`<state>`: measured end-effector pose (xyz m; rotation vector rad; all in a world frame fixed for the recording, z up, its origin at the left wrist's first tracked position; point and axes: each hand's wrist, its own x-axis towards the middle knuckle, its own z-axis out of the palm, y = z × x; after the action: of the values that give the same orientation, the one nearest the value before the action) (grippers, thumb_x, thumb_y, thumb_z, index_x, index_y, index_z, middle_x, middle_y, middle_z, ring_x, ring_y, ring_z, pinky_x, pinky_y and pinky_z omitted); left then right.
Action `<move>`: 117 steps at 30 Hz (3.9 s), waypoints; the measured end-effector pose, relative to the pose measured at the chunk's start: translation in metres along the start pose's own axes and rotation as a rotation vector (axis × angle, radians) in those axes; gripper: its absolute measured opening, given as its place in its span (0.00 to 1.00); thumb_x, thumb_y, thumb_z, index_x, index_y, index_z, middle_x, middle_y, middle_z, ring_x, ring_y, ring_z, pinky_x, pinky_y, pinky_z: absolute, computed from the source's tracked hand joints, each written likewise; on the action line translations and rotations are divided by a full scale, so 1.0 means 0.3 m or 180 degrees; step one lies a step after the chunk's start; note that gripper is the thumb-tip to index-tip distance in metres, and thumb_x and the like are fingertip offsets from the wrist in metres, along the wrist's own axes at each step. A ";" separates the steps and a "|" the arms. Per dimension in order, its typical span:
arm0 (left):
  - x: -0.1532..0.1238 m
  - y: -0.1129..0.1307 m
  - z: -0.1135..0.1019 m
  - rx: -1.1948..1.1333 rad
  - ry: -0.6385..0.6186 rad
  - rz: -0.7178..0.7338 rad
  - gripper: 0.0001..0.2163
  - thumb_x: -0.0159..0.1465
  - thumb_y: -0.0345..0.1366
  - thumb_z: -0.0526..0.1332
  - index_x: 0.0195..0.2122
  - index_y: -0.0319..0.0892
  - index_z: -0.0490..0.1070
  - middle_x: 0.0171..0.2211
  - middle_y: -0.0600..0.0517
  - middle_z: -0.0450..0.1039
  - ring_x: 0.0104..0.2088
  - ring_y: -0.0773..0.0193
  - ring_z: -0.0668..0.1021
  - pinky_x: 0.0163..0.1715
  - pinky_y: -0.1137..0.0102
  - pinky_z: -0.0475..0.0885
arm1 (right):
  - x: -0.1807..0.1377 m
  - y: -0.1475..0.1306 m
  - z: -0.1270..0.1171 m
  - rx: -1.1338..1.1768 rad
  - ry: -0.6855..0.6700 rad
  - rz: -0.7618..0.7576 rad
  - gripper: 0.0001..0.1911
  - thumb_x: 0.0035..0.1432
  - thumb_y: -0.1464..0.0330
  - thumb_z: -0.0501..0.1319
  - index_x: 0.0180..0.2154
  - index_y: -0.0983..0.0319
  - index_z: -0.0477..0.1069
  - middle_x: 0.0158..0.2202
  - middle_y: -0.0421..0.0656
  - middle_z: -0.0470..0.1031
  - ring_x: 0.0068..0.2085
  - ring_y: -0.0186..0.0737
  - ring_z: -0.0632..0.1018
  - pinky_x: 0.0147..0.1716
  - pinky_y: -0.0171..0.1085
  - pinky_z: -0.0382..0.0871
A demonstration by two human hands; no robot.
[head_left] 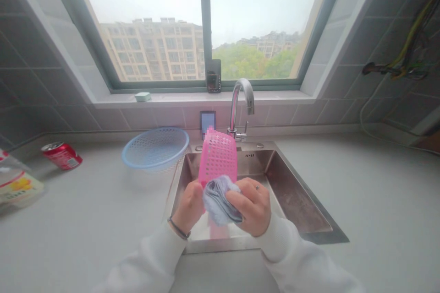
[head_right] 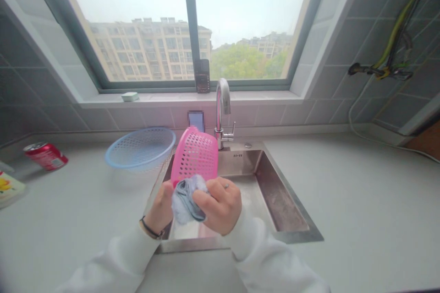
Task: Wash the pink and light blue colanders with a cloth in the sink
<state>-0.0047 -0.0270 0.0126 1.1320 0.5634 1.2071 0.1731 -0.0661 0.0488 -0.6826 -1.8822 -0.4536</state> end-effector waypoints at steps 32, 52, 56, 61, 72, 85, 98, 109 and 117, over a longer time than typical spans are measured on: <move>-0.006 0.032 0.008 -0.0767 0.0164 -0.0270 0.30 0.49 0.58 0.73 0.40 0.36 0.77 0.28 0.47 0.79 0.27 0.58 0.81 0.27 0.68 0.78 | -0.079 0.320 -0.022 0.0282 0.0768 0.2369 0.13 0.57 0.56 0.65 0.35 0.60 0.73 0.29 0.42 0.77 0.29 0.44 0.76 0.27 0.41 0.71; 0.017 0.037 -0.006 -0.1382 0.0649 -0.0197 0.25 0.49 0.57 0.74 0.32 0.39 0.74 0.23 0.53 0.75 0.21 0.66 0.76 0.21 0.74 0.73 | -0.039 0.290 -0.044 0.0376 0.0471 0.2148 0.10 0.55 0.58 0.67 0.33 0.58 0.73 0.27 0.42 0.77 0.27 0.45 0.76 0.24 0.42 0.70; 0.022 0.023 0.004 -0.1262 0.0931 -0.0151 0.24 0.48 0.55 0.75 0.27 0.38 0.71 0.20 0.56 0.72 0.20 0.68 0.75 0.20 0.75 0.72 | -0.018 0.160 -0.029 0.1208 -0.0057 0.1653 0.11 0.54 0.60 0.67 0.38 0.58 0.73 0.29 0.40 0.77 0.25 0.41 0.76 0.24 0.39 0.71; 0.028 0.022 -0.004 -0.1343 0.0819 -0.0276 0.24 0.49 0.56 0.74 0.32 0.38 0.75 0.24 0.53 0.76 0.22 0.67 0.76 0.21 0.74 0.72 | -0.035 0.159 -0.028 0.1311 -0.0186 0.1618 0.11 0.56 0.61 0.66 0.39 0.59 0.73 0.31 0.42 0.79 0.29 0.42 0.78 0.28 0.39 0.73; 0.031 0.015 -0.001 -0.1382 0.0633 -0.0377 0.25 0.50 0.55 0.74 0.37 0.38 0.77 0.24 0.52 0.77 0.23 0.65 0.77 0.23 0.73 0.72 | -0.039 0.186 -0.026 0.1109 -0.0047 0.1914 0.11 0.56 0.59 0.66 0.37 0.59 0.74 0.29 0.41 0.79 0.27 0.42 0.77 0.26 0.39 0.72; 0.043 0.028 -0.011 -0.1239 0.0186 -0.0872 0.19 0.53 0.46 0.75 0.35 0.38 0.73 0.21 0.56 0.71 0.18 0.70 0.73 0.18 0.76 0.68 | -0.078 0.324 -0.034 0.0498 0.0415 0.2216 0.10 0.55 0.58 0.66 0.33 0.58 0.74 0.24 0.40 0.75 0.24 0.43 0.74 0.21 0.40 0.67; 0.034 0.000 -0.037 -0.0854 0.0116 -0.1150 0.23 0.49 0.49 0.76 0.31 0.37 0.70 0.20 0.57 0.68 0.17 0.69 0.74 0.17 0.74 0.71 | -0.090 0.345 -0.040 0.0227 0.0581 0.2262 0.11 0.56 0.56 0.67 0.34 0.57 0.74 0.25 0.40 0.77 0.25 0.44 0.76 0.22 0.40 0.68; 0.035 0.013 -0.041 -0.0517 0.0011 -0.1150 0.25 0.44 0.50 0.78 0.30 0.35 0.72 0.21 0.54 0.69 0.18 0.70 0.73 0.19 0.74 0.71 | -0.072 0.287 -0.044 0.0634 0.0109 0.2201 0.11 0.57 0.58 0.65 0.36 0.59 0.74 0.30 0.44 0.78 0.29 0.45 0.77 0.27 0.42 0.71; 0.027 -0.012 -0.015 -0.0978 0.0110 -0.0841 0.24 0.47 0.51 0.76 0.30 0.36 0.72 0.21 0.53 0.70 0.19 0.68 0.74 0.19 0.74 0.71 | -0.088 0.316 -0.037 0.0708 0.0504 0.2635 0.15 0.53 0.55 0.68 0.36 0.59 0.73 0.29 0.42 0.76 0.28 0.45 0.75 0.28 0.42 0.70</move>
<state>-0.0043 -0.0176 0.0093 0.7526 0.5152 1.0429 0.2498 -0.0065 0.0290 -1.1469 -1.3196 0.2261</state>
